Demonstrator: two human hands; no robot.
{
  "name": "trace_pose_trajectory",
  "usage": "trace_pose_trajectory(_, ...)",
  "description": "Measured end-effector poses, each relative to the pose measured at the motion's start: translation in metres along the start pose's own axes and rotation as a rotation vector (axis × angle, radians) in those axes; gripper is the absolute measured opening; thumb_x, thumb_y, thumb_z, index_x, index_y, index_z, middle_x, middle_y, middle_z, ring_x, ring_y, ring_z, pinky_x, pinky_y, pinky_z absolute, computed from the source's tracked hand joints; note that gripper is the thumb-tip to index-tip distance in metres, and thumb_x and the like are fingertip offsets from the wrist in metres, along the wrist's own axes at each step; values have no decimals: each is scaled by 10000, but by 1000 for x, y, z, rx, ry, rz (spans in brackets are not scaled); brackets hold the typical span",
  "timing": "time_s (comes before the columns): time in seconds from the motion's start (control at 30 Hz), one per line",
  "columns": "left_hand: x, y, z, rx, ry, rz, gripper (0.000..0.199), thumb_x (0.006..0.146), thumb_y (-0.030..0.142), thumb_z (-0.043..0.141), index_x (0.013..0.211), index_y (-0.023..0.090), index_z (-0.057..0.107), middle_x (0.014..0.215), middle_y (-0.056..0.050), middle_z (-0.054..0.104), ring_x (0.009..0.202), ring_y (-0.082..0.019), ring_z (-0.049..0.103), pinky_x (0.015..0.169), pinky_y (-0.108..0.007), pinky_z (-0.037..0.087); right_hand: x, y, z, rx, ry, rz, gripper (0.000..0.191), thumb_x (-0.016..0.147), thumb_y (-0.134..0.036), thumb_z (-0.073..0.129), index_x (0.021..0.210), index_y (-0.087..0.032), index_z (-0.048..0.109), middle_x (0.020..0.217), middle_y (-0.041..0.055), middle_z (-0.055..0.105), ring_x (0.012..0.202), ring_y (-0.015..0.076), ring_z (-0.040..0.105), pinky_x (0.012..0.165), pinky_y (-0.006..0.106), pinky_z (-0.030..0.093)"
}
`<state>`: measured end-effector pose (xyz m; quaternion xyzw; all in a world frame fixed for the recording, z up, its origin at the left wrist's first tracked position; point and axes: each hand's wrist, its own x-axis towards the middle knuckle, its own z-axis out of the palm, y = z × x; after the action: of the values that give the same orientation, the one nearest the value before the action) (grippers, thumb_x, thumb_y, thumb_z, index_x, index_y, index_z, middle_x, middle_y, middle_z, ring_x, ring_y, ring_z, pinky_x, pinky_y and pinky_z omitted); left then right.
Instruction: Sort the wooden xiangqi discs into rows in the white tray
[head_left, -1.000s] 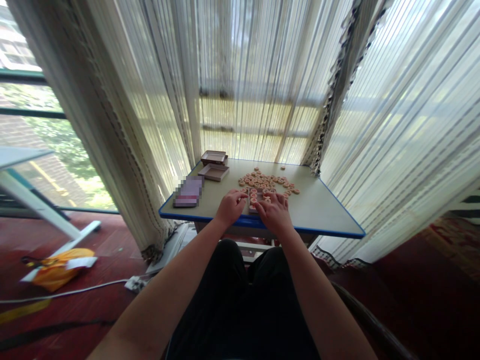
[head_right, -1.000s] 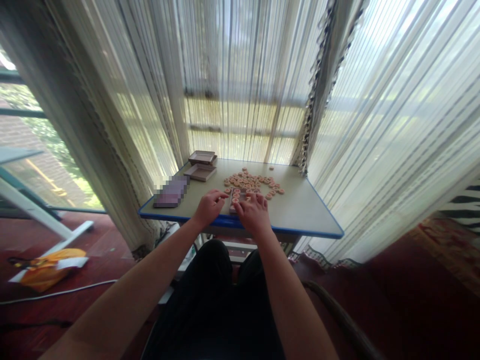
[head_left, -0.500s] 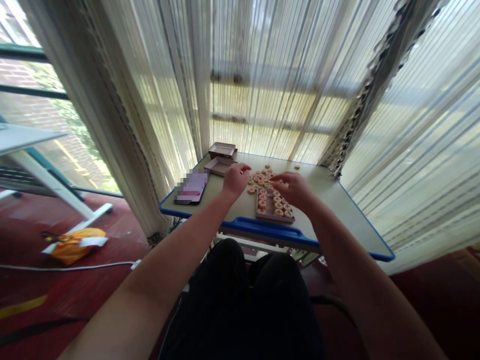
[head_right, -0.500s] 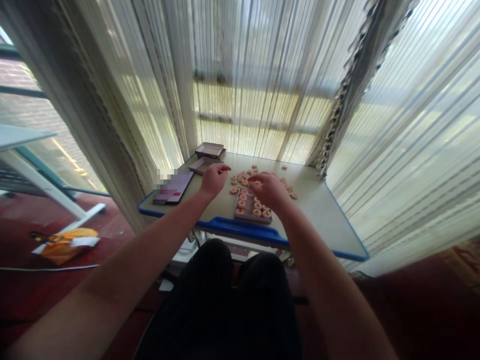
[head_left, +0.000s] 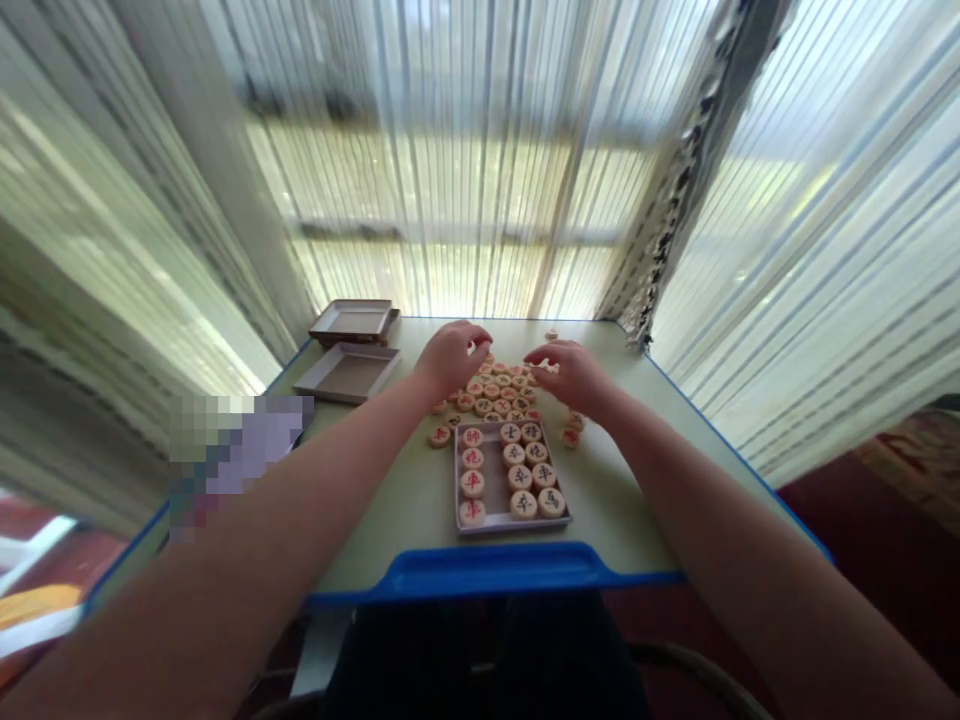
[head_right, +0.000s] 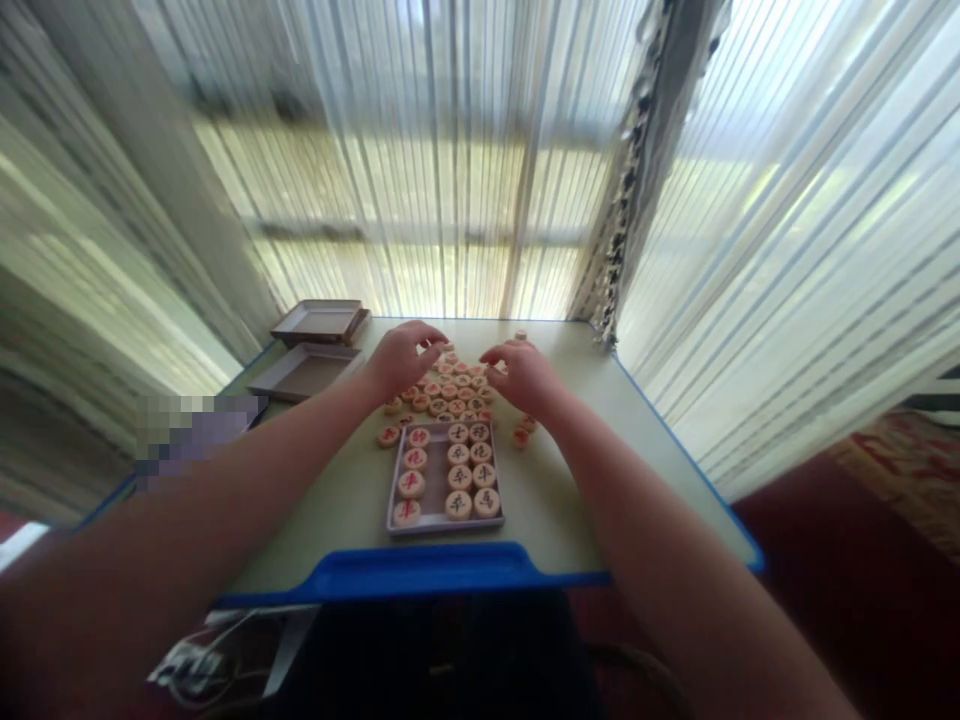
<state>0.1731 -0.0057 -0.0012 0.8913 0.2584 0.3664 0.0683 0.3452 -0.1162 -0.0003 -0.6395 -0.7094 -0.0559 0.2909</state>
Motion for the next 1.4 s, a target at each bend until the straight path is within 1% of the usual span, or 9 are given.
trace_pose_trajectory(0.17, 15, 15, 17, -15, -96, 167, 230, 779, 261, 445, 809, 155, 647, 773, -45, 607, 767, -155, 532, 777, -296, 406, -7, 27, 4, -113, -59, 28, 204, 746, -352, 552, 838, -220, 677, 812, 43, 618, 811, 182, 509, 734, 300, 391)
trace_pose_trajectory(0.3, 14, 12, 31, -35, -237, 200, 225, 748, 294, 482, 811, 174, 663, 789, -52, 614, 764, -165, 544, 752, -292, 425, -6, 35, 4, -157, -80, 66, 205, 760, -347, 540, 854, -230, 680, 854, 50, 617, 849, 186, 505, 749, 296, 388)
trace_pose_trajectory(0.43, 10, 4, 38, -9, -259, 219, 222, 738, 291, 488, 787, 183, 677, 778, -52, 623, 764, -173, 550, 774, -304, 424, -6, 36, 5, -171, -88, 88, 179, 751, -314, 554, 845, -235, 684, 869, 49, 615, 873, 187, 501, 766, 291, 383)
trace_pose_trajectory(0.57, 6, 0, 39, 32, -263, 221, 228, 740, 301, 493, 780, 183, 684, 774, -59, 625, 774, -178, 553, 793, -312, 424, -7, 32, 8, -169, -103, 57, 215, 757, -377, 546, 841, -242, 691, 865, 52, 611, 852, 184, 502, 778, 297, 380)
trace_pose_trajectory(0.83, 7, 2, 42, -98, -217, 67, 215, 730, 296, 505, 741, 185, 689, 724, -43, 638, 708, -163, 560, 729, -291, 439, -8, 26, 12, -169, -94, 24, 205, 742, -367, 564, 851, -246, 688, 864, 48, 612, 848, 185, 494, 775, 292, 385)
trace_pose_trajectory(1.07, 14, -2, 43, -505, -198, -386, 261, 694, 343, 524, 747, 122, 654, 619, -26, 611, 549, -113, 517, 511, -221, 398, -4, 24, 16, -152, -83, 19, 202, 762, -279, 527, 884, -227, 680, 910, 45, 613, 886, 187, 471, 812, 297, 361)
trace_pose_trajectory(1.2, 19, -1, 39, -666, -197, -528, 240, 650, 332, 551, 717, 111, 621, 553, 6, 539, 464, -80, 441, 427, -200, 343, -1, 21, 18, -150, -87, 42, 252, 794, -341, 481, 958, -258, 654, 990, 29, 602, 950, 200, 437, 851, 331, 318)
trace_pose_trajectory(1.3, 19, -1, 38, -676, -196, -535, 235, 645, 326, 550, 710, 112, 621, 548, 8, 535, 465, -82, 443, 431, -204, 342, 0, 18, 19, -150, -146, 52, 286, 817, -398, 429, 977, -296, 644, 1043, 20, 583, 992, 211, 412, 857, 355, 286)
trace_pose_trajectory(1.4, 19, -2, 39, -573, -186, -427, 257, 670, 342, 531, 724, 116, 640, 575, -12, 578, 524, -106, 497, 504, -227, 391, -1, 17, 21, -155, -173, 44, 291, 824, -399, 414, 983, -301, 637, 1047, 21, 577, 985, 208, 408, 849, 357, 277)
